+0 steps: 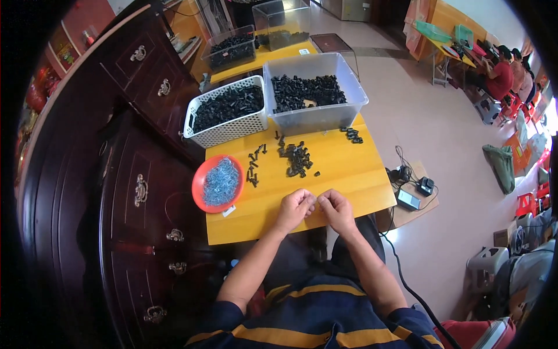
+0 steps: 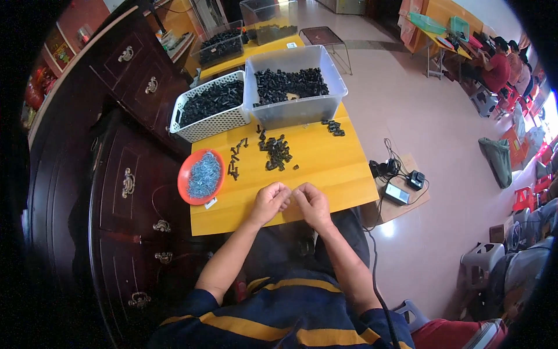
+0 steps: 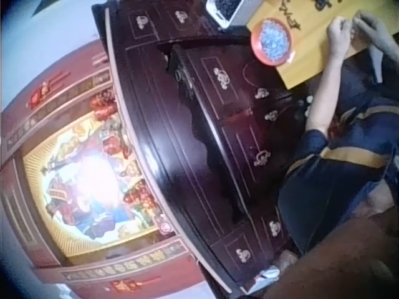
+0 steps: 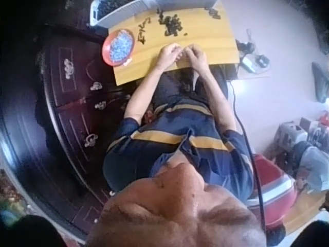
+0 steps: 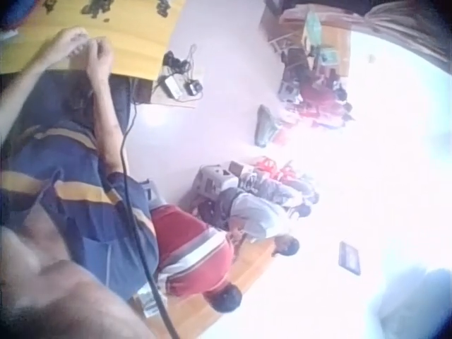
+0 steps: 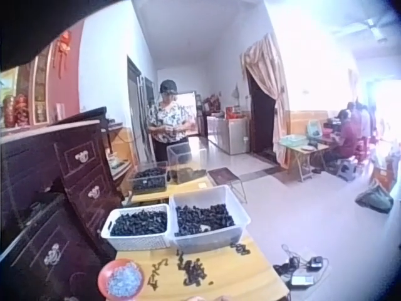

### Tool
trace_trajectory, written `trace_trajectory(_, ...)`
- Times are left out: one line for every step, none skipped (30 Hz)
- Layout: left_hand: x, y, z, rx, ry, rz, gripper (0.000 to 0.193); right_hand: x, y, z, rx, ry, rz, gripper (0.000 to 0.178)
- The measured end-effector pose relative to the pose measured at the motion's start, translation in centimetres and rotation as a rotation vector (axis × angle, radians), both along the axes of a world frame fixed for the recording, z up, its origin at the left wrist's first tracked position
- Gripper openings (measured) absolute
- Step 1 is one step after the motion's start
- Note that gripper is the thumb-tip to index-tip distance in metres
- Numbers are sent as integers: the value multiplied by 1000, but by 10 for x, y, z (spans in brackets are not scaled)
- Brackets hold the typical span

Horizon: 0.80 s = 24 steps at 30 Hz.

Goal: The person assembles small blue components into black plastic connectors by hand at a desk.

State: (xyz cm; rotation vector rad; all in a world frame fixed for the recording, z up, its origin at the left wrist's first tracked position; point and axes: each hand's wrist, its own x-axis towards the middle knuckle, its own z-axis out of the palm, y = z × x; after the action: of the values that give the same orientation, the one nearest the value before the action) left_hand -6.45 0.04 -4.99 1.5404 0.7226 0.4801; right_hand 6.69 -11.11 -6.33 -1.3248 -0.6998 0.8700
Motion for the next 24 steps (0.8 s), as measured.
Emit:
trace_trajectory(1, 6, 0, -61, 16, -43, 21, 6, 4, 1, -40, -130, 8, 16)
trace_trajectory(2, 12, 1, -123, 30, -85, 25, 11, 8, 2, -79, -261, 19, 15)
trace_trajectory(4, 17, 1, -137, 34, -83, 25, 15, 13, 4, -93, -257, 23, 15)
trace_trajectory(5, 22, 3, -142, 36, -115, 27, 19, 17, 6, -73, -239, 37, 13)
trace_trajectory(6, 27, 3, -148, 36, -146, 28, 22, 23, 6, -53, -222, 51, 12)
trace_trajectory(6, 31, 4, -162, 37, -140, 28, 26, 28, 5, -66, -220, 58, 12)
trace_trajectory(5, 35, 4, -193, 42, -163, 28, 31, 33, 4, -41, -225, 96, 12)
trace_trajectory(4, 38, 4, -225, 47, -186, 29, 34, 37, 2, -15, -229, 135, 12)
trace_trajectory(3, 40, 4, -236, 46, -177, 29, 37, 41, 3, -25, -227, 146, 12)
trace_trajectory(1, 42, 4, -268, 18, -174, 28, 40, 45, 5, -37, -215, 193, 12)
trace_trajectory(0, 43, 4, -299, -10, -173, 28, 42, 48, 6, -48, -203, 238, 11)
trace_trajectory(-1, 43, 4, -306, -10, -165, 28, 42, 51, 8, -55, -200, 247, 11)
trace_trajectory(-1, 43, 4, -302, -22, -123, 25, 41, 53, 10, -73, -207, 254, 12)
trace_trajectory(0, 41, 4, -295, -34, -83, 22, 41, 54, 10, -90, -215, 258, 12)
trace_trajectory(1, 38, 4, -299, -33, -78, 22, 39, 56, 8, -93, -213, 263, 12)
trace_trajectory(3, 33, 4, -136, -70, -6, 16, 36, 57, 6, -64, -99, 237, 13)
trace_trajectory(5, 31, 6, 29, -106, 64, 13, 34, 57, 4, -34, 13, 209, 14)
trace_trajectory(5, 30, 9, 24, -105, 63, 13, 34, 53, 2, -39, 14, 208, 14)
trace_trajectory(6, 29, 13, 188, -92, 66, 13, 34, 50, -1, -88, 72, 217, 14)
trace_trajectory(6, 29, 15, 353, -79, 69, 18, 34, 47, -3, -136, 130, 227, 15)
trace_trajectory(7, 31, 13, 347, -77, 68, 18, 34, 47, -2, -141, 132, 226, 15)
trace_trajectory(7, 34, 11, 460, -58, 36, 20, 33, 46, 1, -153, 158, 234, 15)
trace_trajectory(7, 34, 9, 574, -38, 4, 23, 32, 45, 2, -164, 183, 242, 15)
trace_trajectory(9, 33, 10, 576, -42, 2, 23, 32, 45, 2, -162, 180, 239, 15)
